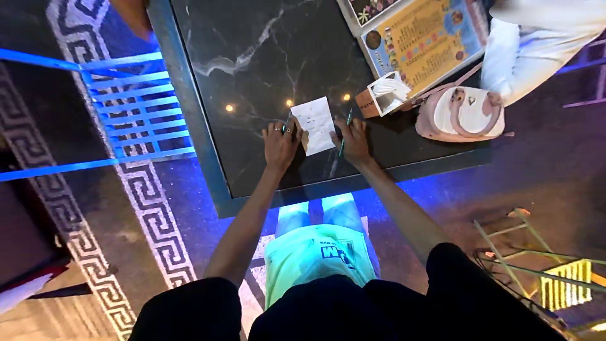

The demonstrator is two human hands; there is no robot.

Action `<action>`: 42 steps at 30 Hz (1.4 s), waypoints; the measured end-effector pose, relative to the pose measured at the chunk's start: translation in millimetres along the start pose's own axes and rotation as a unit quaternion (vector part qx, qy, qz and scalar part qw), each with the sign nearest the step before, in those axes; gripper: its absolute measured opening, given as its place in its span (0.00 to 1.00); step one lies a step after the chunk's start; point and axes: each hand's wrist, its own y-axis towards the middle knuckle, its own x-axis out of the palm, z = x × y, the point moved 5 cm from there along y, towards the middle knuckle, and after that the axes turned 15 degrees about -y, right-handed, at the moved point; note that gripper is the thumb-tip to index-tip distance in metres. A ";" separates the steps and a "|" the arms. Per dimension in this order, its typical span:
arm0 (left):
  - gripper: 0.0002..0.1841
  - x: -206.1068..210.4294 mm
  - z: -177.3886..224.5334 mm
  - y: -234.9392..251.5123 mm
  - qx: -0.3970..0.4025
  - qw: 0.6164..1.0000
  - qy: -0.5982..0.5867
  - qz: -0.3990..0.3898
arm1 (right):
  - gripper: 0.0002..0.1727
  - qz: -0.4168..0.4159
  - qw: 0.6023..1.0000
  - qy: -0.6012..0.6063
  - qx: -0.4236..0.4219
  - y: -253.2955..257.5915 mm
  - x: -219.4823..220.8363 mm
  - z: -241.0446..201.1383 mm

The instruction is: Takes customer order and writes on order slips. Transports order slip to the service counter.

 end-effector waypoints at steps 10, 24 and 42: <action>0.21 -16.2 21.2 19.0 -0.163 0.981 -0.097 -0.049 | 0.17 -0.137 0.989 0.013 0.063 18.6 -24.5 -28.6; 0.16 -89.0 91.3 -22.0 -0.260 0.778 -0.571 -0.023 | 0.12 0.032 0.993 0.106 -0.051 -8.0 -170.1 -85.8; 0.11 -190.7 311.6 -167.1 -0.101 0.870 -0.482 0.036 | 0.13 0.164 0.912 0.330 0.181 -101.3 -346.3 -84.6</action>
